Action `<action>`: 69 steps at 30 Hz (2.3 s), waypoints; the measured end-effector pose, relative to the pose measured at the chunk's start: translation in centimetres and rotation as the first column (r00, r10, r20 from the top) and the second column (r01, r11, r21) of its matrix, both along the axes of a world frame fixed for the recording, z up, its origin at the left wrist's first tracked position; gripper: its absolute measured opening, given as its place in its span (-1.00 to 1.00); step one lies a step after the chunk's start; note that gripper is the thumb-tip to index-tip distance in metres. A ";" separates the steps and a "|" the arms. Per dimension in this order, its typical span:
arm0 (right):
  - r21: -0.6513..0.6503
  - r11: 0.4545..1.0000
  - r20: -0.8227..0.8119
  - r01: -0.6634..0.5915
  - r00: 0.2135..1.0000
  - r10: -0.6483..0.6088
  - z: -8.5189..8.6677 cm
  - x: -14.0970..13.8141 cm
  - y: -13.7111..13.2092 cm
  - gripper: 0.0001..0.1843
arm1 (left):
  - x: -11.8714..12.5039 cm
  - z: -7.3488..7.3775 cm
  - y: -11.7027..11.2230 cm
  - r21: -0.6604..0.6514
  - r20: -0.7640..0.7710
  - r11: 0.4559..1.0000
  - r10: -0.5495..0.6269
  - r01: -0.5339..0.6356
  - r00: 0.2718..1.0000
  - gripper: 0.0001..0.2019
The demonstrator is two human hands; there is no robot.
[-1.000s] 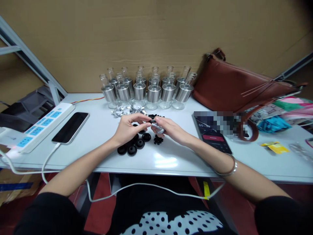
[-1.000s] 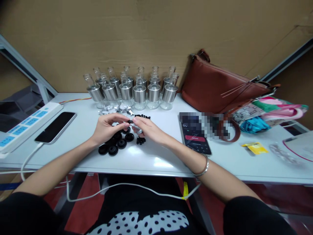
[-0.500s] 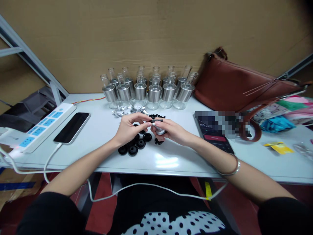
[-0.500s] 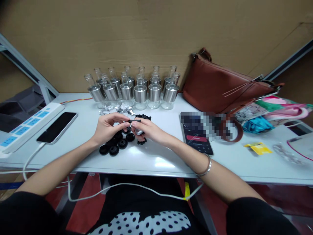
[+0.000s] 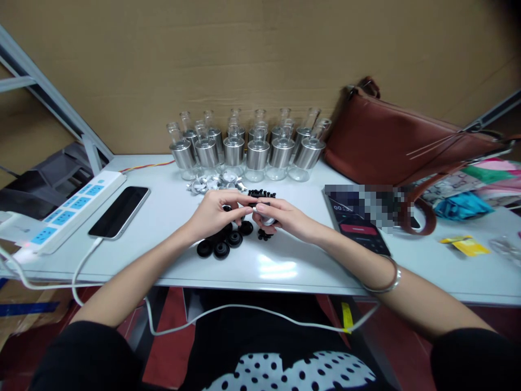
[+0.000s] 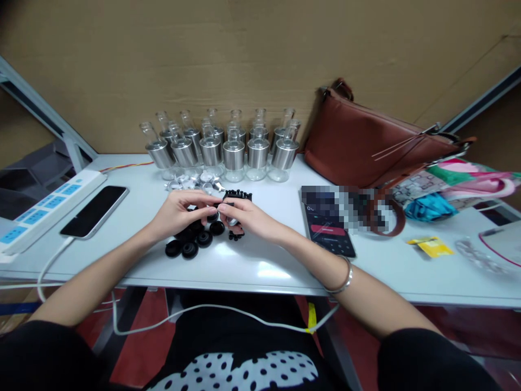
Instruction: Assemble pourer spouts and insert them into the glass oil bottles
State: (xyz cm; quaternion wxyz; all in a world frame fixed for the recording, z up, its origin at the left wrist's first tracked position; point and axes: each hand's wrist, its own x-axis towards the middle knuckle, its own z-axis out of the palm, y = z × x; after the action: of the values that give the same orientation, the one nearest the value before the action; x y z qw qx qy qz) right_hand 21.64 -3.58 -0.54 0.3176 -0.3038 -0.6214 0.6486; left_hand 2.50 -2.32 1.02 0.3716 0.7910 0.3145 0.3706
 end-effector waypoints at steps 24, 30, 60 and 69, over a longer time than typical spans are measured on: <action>-0.119 0.991 -0.075 -0.060 0.996 0.051 0.5 0.1 -0.4 -0.52 | 0.5 -0.7 0.0 -0.220 0.221 0.975 0.033 0.017 0.975 -0.77; -0.195 0.978 -0.121 -0.080 0.991 0.057 0.3 0.1 -0.2 -0.56 | 0.3 -0.5 0.1 -0.089 0.145 0.996 0.034 -0.021 0.989 -0.86; -0.055 0.996 0.016 0.068 0.998 -0.067 0.5 0.1 -0.1 -0.63 | 0.5 -1.4 0.1 0.262 0.095 0.965 -0.012 -0.014 0.995 -0.88; 0.060 0.996 0.020 0.061 0.998 -0.062 0.2 0.1 0.1 -0.57 | 0.3 -1.0 0.2 0.472 0.010 0.876 0.105 -0.097 0.994 -0.88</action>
State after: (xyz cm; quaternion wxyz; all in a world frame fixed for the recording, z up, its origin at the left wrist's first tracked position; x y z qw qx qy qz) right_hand 21.79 -3.52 -0.35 0.3394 -0.3202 -0.6344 0.6163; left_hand 2.78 -2.16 0.04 0.1459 0.8429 0.2587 0.4486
